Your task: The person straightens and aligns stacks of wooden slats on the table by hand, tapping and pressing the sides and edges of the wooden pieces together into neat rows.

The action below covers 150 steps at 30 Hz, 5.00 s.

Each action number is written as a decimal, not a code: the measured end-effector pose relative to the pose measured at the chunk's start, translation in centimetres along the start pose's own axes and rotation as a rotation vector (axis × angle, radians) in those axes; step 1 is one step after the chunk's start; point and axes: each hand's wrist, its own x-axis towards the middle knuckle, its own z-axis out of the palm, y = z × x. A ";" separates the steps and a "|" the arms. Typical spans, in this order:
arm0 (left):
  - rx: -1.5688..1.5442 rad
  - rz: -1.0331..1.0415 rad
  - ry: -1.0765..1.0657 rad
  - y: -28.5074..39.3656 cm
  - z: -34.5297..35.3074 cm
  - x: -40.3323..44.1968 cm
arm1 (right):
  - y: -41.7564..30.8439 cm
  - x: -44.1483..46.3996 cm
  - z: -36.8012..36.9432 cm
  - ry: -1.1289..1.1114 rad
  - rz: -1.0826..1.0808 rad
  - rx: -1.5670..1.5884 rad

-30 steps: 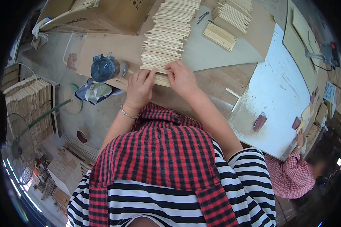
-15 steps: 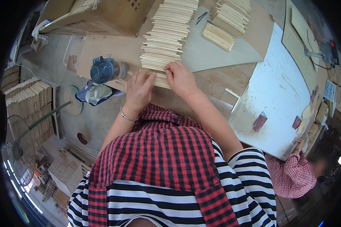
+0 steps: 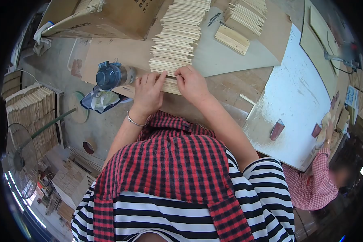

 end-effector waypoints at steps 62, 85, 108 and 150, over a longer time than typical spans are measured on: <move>0.047 0.033 -0.067 0.1 -0.9 2.0 | 0.7 0.8 -0.6 0.038 0.144 0.128; 0.146 -0.007 -0.267 0.8 -1.9 4.3 | 1.3 0.8 -0.2 0.053 0.094 0.116; 0.137 0.032 -0.251 0.3 -1.7 4.0 | 2.0 0.7 -0.7 0.239 0.070 -0.016; 0.041 0.048 -0.366 0.0 -2.3 5.0 | 2.7 1.8 -1.6 0.322 -0.085 -0.112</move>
